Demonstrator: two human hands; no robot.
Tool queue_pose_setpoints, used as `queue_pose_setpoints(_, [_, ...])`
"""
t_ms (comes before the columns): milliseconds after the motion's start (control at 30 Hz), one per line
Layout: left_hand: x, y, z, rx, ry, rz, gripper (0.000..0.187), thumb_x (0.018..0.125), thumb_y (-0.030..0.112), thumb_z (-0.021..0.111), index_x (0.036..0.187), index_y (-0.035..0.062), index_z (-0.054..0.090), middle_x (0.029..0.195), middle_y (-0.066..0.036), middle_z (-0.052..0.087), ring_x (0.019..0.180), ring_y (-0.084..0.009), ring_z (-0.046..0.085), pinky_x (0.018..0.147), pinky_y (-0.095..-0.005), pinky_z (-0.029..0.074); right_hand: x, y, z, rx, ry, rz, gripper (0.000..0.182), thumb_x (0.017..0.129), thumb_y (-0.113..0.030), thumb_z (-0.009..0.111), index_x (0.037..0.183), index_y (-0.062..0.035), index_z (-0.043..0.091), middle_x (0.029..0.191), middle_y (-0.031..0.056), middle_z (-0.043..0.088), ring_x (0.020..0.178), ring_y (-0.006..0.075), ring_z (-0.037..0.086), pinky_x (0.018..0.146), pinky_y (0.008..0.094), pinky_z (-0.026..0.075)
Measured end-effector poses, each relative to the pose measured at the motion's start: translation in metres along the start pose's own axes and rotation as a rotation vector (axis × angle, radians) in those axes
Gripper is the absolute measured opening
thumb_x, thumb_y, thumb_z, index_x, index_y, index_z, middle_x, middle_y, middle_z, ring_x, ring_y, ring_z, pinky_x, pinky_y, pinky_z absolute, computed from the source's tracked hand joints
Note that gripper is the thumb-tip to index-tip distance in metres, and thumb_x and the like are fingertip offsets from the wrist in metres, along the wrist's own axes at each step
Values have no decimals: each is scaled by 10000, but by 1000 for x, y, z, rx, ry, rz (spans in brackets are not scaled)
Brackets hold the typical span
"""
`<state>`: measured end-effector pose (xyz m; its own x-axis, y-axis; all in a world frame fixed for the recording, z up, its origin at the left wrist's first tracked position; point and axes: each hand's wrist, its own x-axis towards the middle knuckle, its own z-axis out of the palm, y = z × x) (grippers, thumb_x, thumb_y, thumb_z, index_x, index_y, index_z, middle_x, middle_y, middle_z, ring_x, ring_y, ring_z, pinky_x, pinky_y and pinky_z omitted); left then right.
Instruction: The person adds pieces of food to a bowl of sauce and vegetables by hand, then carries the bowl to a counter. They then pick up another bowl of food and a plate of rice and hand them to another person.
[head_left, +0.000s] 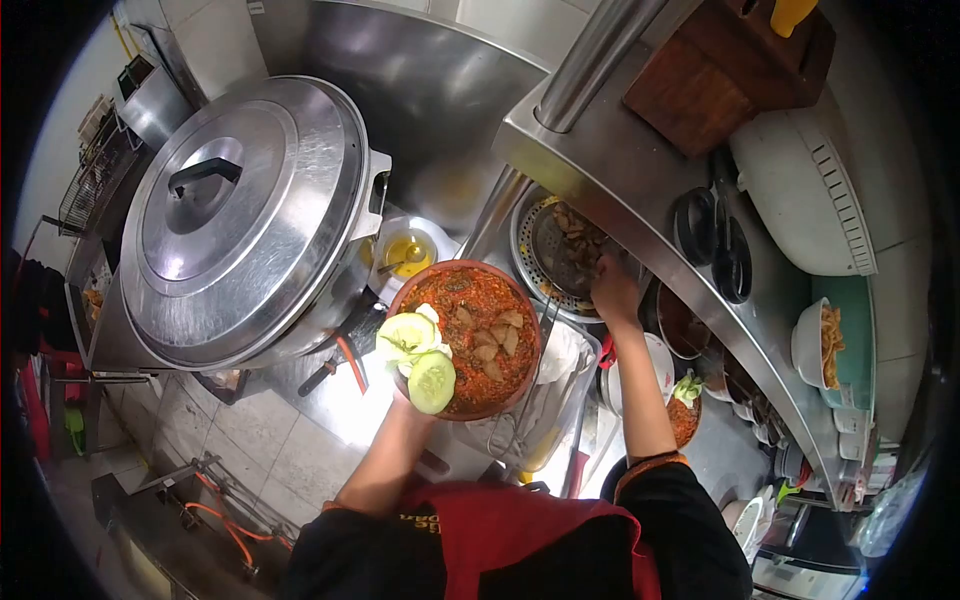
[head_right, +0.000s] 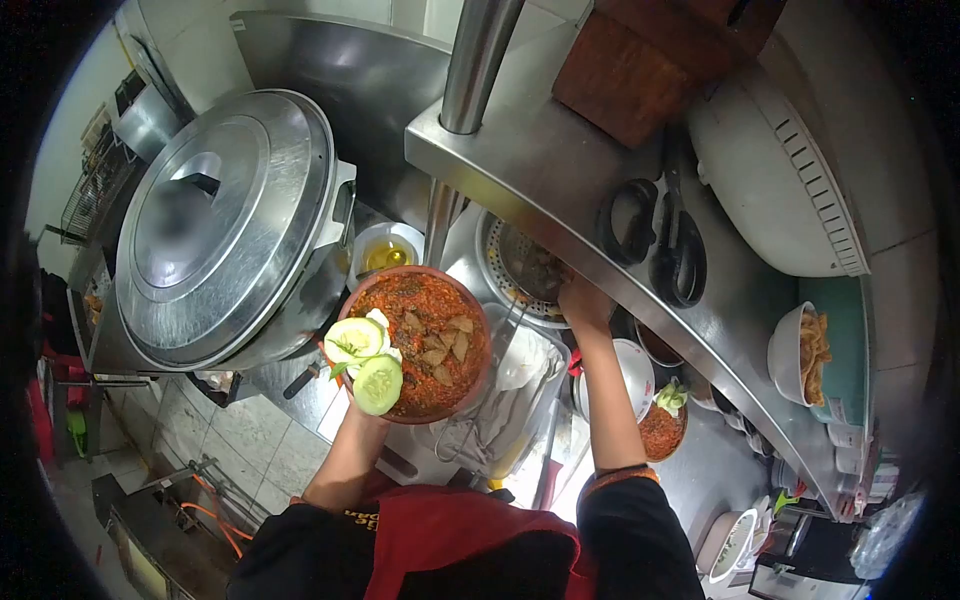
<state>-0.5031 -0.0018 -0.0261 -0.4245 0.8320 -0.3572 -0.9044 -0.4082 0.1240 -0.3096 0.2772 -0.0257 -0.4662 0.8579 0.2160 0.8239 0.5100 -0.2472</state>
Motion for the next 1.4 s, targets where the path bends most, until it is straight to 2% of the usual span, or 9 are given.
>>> queue_pose_setpoints(133, [15,-6,-31,-67,-21,-11,360,891,382,447,1108,102,512,949,-64,604,804,-214,607,678,-317,532,-25,-69,-62,692,-157,233,191,729,-12,596,910,-44,545,809,45,610,784,133,588,700,262,456])
queue_pose_setpoints(200, [15,-11,-34,-44,-2,-19,376,888,395,446,1108,98,513,954,-63,606,807,-214,608,676,-315,533,-48,-122,-94,925,-241,65,170,754,-64,613,920,-52,580,827,46,603,772,113,566,731,256,452])
queue_pose_setpoints(367, [1,-3,8,5,-99,8,419,875,440,447,1113,103,520,988,-63,609,829,-204,609,704,-319,528,-56,-161,-110,525,62,-331,212,739,-89,673,940,-69,607,948,97,628,859,238,597,804,343,450])
queue_pose_setpoints(533, [-5,9,2,18,5,80,486,850,491,464,1140,103,515,1043,-55,592,890,-193,589,782,-331,495,-5,-30,-32,1,-130,-38,270,784,-159,588,1040,-74,575,1004,154,600,958,323,574,803,403,458])
queue_pose_setpoints(700, [3,10,-7,46,-29,127,481,859,488,445,1146,107,513,1050,-45,587,903,-186,582,788,-325,490,0,-6,-4,-233,-220,-119,243,775,-185,576,1002,-97,588,1019,160,559,989,334,545,809,427,456])
queue_pose_setpoints(1000, [1,5,25,53,123,95,370,891,408,422,1070,102,528,918,-35,600,781,-160,595,675,-280,512,14,-1,-16,-133,-255,-264,211,761,-170,596,948,-72,589,923,167,579,913,313,571,791,395,454])
queue_pose_setpoints(1167, [-4,7,25,30,-12,83,395,884,415,441,1107,98,514,921,-52,593,749,-180,601,652,-279,520,-13,-74,-77,743,-440,34,247,787,-142,589,1015,-50,577,918,142,599,882,260,591,778,333,460])
queue_pose_setpoints(1233, [1,0,10,43,7,68,406,879,414,452,1127,98,507,932,-53,590,772,-182,602,665,-282,521,-33,-120,-110,955,-498,-29,271,818,-160,588,1071,-66,569,943,115,606,852,231,600,778,313,464])
queue_pose_setpoints(1400, [8,-6,0,35,34,67,465,864,454,455,1157,95,496,1051,-56,585,866,-195,596,754,-327,513,-40,-164,-122,526,-160,-584,369,779,-142,657,1127,-70,558,914,91,615,810,208,595,767,327,467])
